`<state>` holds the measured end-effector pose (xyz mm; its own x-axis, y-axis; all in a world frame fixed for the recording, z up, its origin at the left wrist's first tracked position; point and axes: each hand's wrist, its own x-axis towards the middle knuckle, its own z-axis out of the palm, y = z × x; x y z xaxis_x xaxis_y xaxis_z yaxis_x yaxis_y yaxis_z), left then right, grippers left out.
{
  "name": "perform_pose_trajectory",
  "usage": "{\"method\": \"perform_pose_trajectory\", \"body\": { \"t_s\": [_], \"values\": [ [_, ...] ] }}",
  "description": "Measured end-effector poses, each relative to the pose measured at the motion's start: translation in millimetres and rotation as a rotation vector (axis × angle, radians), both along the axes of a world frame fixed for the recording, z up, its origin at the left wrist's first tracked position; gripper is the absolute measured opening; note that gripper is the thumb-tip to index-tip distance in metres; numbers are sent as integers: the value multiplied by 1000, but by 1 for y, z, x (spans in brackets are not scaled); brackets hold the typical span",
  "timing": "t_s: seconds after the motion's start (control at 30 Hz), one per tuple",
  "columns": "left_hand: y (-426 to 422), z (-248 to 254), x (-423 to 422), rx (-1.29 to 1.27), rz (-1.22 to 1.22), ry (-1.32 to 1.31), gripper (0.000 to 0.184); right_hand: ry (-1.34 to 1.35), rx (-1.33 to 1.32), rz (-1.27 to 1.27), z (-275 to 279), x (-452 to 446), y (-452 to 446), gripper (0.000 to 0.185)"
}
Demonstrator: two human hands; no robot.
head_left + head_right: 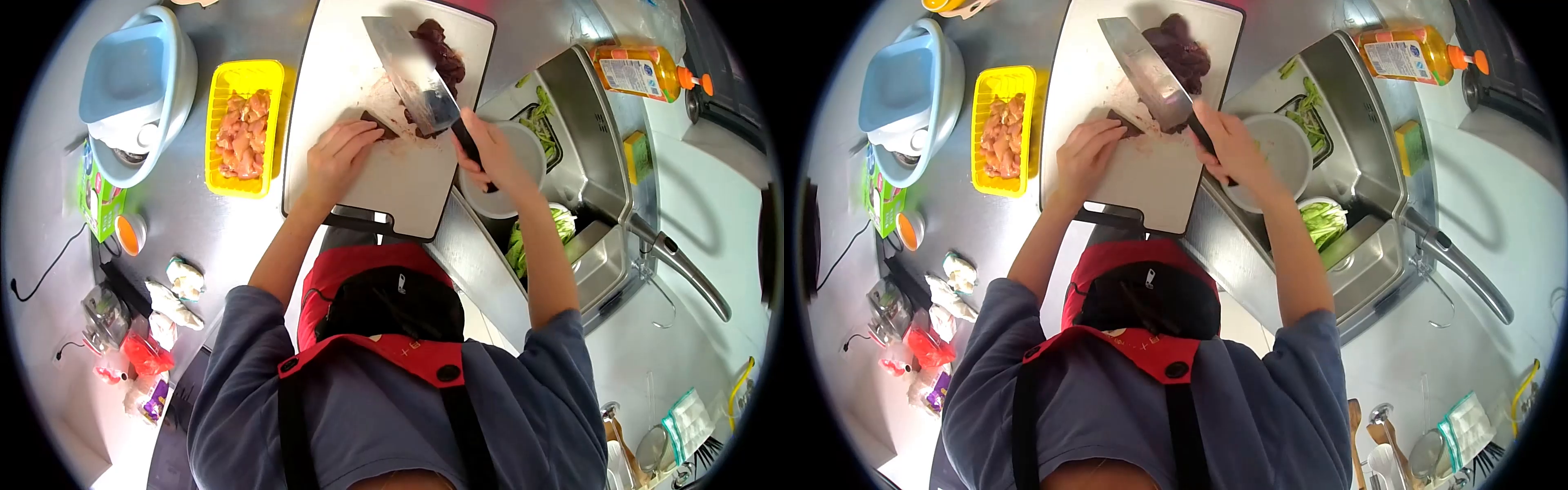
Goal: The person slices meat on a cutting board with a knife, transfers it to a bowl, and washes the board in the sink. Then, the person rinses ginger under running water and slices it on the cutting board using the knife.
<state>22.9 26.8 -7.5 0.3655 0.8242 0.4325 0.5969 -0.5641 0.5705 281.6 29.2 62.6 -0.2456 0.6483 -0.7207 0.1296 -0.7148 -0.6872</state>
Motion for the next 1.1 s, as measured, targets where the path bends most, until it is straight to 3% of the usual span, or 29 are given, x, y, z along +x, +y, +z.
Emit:
{"method": "perform_pose_trajectory", "body": {
  "t_s": [0.33,0.37,0.43,0.5,0.6,1.1],
  "values": [
    [-3,0,-2,14,90,-37,24,-38,52,-5,20,-1,4,51],
    [-3,-1,-1,21,84,-47,24,-220,316,77,15,-4,-4,48],
    [-5,-1,-2,24,80,-53,23,-397,579,161,9,-12,-21,45],
    [-4,0,-2,14,63,-37,22,-541,630,217,9,-20,-38,36],
    [-4,-4,-2,39,71,-33,22,-645,610,346,17,-26,-60,33],
    [-2,-2,-2,24,44,-14,20,-864,567,516,26,-33,-85,35]
  ]
}}
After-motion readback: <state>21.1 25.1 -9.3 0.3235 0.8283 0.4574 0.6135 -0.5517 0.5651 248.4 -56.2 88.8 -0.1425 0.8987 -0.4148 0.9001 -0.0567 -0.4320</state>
